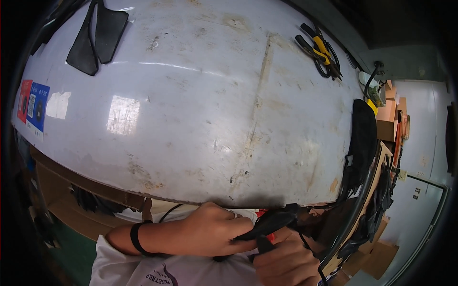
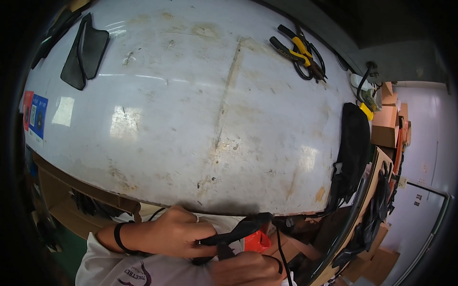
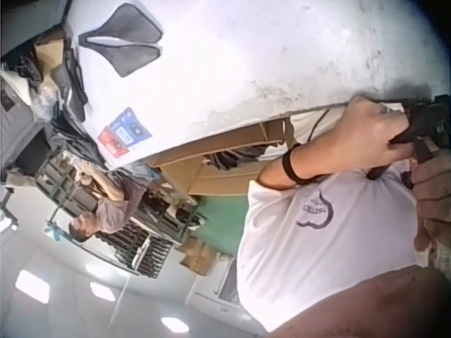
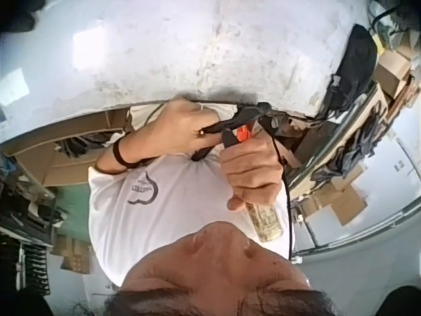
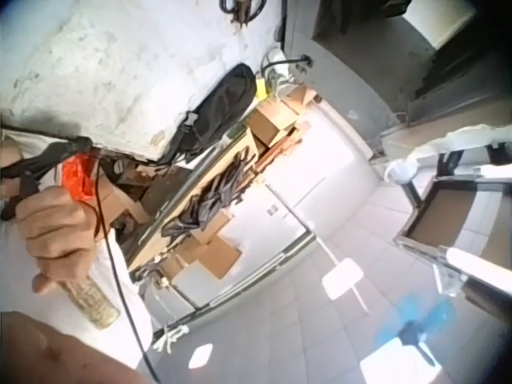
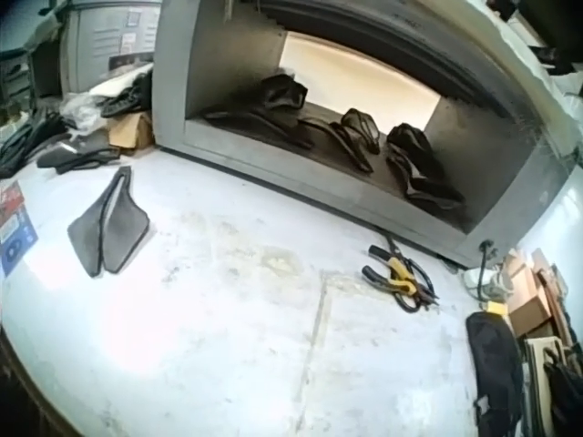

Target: The person picks up a bicycle saddle and a leather cover, aligns them, and uses a tool to tuck the edges of the cover into the saddle frame. They turn the saddle over to press the edges and then place the finished saddle onto a table.

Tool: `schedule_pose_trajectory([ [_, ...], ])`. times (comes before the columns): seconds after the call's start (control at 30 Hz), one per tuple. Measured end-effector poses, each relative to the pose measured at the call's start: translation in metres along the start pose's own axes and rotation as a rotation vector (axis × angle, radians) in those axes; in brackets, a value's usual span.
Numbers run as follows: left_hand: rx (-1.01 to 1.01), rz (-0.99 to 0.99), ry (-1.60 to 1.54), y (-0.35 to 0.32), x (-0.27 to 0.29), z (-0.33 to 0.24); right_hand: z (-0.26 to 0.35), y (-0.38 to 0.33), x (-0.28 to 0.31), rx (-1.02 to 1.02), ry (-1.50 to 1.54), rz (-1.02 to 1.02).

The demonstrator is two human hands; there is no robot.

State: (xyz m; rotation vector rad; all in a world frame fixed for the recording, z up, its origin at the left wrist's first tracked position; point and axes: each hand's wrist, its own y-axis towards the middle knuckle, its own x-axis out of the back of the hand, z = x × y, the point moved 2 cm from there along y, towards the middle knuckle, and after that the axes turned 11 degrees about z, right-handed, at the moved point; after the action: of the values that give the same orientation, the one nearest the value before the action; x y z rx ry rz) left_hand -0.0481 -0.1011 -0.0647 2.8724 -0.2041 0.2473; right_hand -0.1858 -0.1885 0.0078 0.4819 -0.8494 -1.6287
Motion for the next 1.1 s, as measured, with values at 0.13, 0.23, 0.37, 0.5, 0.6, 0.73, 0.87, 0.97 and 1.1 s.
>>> schedule_pose_trajectory([
  [0.13, 0.040, -0.009, 0.004, -0.007, -0.001, 0.005, -0.004, -0.007, -0.035, -0.101, -0.277, -0.329],
  [0.23, 0.003, -0.013, -0.019, -0.006, -0.001, 0.002, -0.001, 0.031, -0.024, -0.363, -0.299, -0.018],
  [0.37, 0.007, -0.025, -0.026, -0.004, -0.003, 0.003, -0.005, 0.013, -0.019, -0.231, -0.187, 0.139],
  [0.5, 0.023, -0.096, -0.021, -0.005, -0.010, 0.010, 0.003, -0.021, -0.046, -0.037, -0.216, -0.293],
  [0.6, -0.001, -0.117, 0.005, -0.009, -0.007, 0.003, -0.003, 0.012, -0.045, -0.187, -0.324, -0.188],
  [0.73, -0.003, -0.057, 0.020, -0.006, -0.006, 0.005, -0.019, 0.039, -0.013, -0.296, -0.111, 0.421],
  [0.87, -0.021, -0.091, -0.020, -0.006, -0.008, 0.007, -0.008, 0.007, -0.028, -0.055, 0.009, 0.024],
  [0.97, 0.000, -0.038, -0.017, -0.012, -0.008, 0.006, -0.009, 0.020, -0.032, -0.167, -0.122, -0.076],
  [1.1, 0.028, 0.096, 0.005, -0.009, -0.006, 0.009, -0.021, 0.044, -0.013, -0.349, -0.027, 0.512],
])
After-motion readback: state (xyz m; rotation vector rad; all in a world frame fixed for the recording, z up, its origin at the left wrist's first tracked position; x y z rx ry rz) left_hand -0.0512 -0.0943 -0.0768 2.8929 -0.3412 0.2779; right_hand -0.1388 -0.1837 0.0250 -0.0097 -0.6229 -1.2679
